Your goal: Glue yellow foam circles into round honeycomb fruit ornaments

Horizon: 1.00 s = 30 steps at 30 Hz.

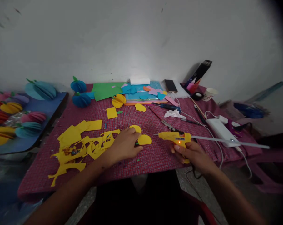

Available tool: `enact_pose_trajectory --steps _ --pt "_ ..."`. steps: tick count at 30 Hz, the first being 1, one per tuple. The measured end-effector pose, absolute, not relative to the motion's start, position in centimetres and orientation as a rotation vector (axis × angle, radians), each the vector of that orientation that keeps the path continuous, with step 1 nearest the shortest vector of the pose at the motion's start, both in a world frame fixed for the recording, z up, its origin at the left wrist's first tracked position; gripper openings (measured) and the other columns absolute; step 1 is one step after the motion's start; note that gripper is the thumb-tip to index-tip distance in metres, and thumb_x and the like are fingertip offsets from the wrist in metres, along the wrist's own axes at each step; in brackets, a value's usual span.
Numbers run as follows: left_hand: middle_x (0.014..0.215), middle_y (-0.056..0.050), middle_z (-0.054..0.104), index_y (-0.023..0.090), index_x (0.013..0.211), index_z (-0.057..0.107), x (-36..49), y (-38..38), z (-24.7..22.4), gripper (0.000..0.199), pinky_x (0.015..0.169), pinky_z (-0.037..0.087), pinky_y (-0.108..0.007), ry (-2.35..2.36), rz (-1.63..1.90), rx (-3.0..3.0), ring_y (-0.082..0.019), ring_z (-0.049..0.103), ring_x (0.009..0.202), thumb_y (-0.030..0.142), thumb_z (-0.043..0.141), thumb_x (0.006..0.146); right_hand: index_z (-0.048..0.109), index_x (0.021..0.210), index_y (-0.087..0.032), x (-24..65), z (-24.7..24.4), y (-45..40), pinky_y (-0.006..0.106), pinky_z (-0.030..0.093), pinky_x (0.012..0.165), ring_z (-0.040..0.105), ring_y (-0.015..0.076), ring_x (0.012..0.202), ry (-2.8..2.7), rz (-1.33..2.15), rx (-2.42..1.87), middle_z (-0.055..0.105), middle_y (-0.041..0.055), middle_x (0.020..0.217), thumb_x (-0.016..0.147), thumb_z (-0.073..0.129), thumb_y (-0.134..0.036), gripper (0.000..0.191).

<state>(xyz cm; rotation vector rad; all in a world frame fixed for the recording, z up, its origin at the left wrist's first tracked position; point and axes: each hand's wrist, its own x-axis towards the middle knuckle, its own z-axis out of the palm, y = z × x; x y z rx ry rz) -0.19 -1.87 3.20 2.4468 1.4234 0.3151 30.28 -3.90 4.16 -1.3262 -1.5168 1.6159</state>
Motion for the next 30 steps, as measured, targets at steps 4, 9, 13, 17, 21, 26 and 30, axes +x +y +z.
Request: enact_pose_trajectory --steps 4,9,13,17,21,26,30 --pt "0.121 -0.009 0.066 0.024 0.124 0.066 -0.8 -1.7 2.4 0.047 0.101 0.045 -0.046 1.400 0.436 2.414 -0.032 0.058 0.115 0.045 0.075 0.083 0.066 0.079 -0.018 29.7 7.2 -2.7 0.024 0.022 0.044 0.035 0.0085 0.047 -1.675 1.591 -1.418 0.047 -0.0040 0.055 0.085 0.068 -0.067 0.049" --pt "0.124 -0.008 0.063 0.023 0.126 0.063 -1.7 -1.8 1.7 0.047 0.103 0.046 -0.043 1.342 0.564 2.327 -0.029 0.057 0.117 0.039 0.075 0.084 0.060 0.080 -0.019 27.4 8.8 -0.9 0.023 0.032 0.046 0.041 0.0099 0.051 -1.930 1.540 -1.445 0.049 -0.0040 0.061 0.090 0.063 -0.065 0.047" --pt "0.114 -0.008 0.063 0.021 0.114 0.067 -1.5 -1.8 1.6 0.039 0.097 0.048 -0.044 1.344 0.567 2.340 -0.029 0.058 0.110 0.040 0.078 0.082 0.059 0.082 -0.020 26.2 8.3 -0.1 0.024 0.034 0.047 0.044 0.0113 0.053 -2.077 1.504 -1.454 0.050 -0.0030 0.063 0.094 0.059 -0.061 0.043" --pt "0.109 -0.009 0.061 0.021 0.110 0.068 -1.3 -1.7 1.4 0.034 0.096 0.047 -0.045 1.341 0.582 2.366 -0.029 0.057 0.108 0.040 0.077 0.083 0.056 0.077 -0.021 25.7 7.6 0.0 0.024 0.032 0.047 0.042 0.0112 0.052 -2.103 1.514 -1.434 0.047 -0.0034 0.061 0.095 0.057 -0.060 0.043" --pt "0.108 -0.009 0.060 0.020 0.107 0.068 -1.2 -1.6 1.3 0.032 0.094 0.048 -0.045 1.325 0.572 2.375 -0.029 0.057 0.105 0.040 0.075 0.084 0.057 0.080 -0.020 25.4 7.4 -0.1 0.024 0.033 0.047 0.043 0.0110 0.053 -2.150 1.523 -1.401 0.049 -0.0033 0.063 0.096 0.057 -0.057 0.040" --pt "0.108 -0.009 0.060 0.020 0.107 0.067 -1.3 -1.6 1.3 0.032 0.093 0.048 -0.046 1.315 0.567 2.379 -0.029 0.056 0.104 0.040 0.075 0.084 0.062 0.090 -0.019 25.2 7.7 -0.3 0.024 0.038 0.052 0.046 0.0115 0.056 -2.226 1.499 -1.355 0.053 -0.0031 0.068 0.097 0.058 -0.051 0.033" --pt "0.116 -0.009 0.061 0.021 0.120 0.064 -2.1 -1.3 1.6 0.039 0.098 0.048 -0.045 1.232 0.570 2.355 -0.029 0.057 0.109 0.031 0.072 0.084 0.064 0.096 -0.020 25.4 8.3 -0.6 0.024 0.041 0.055 0.048 0.0124 0.059 -2.220 1.491 -1.348 0.057 -0.0026 0.073 0.097 0.061 -0.048 0.028"
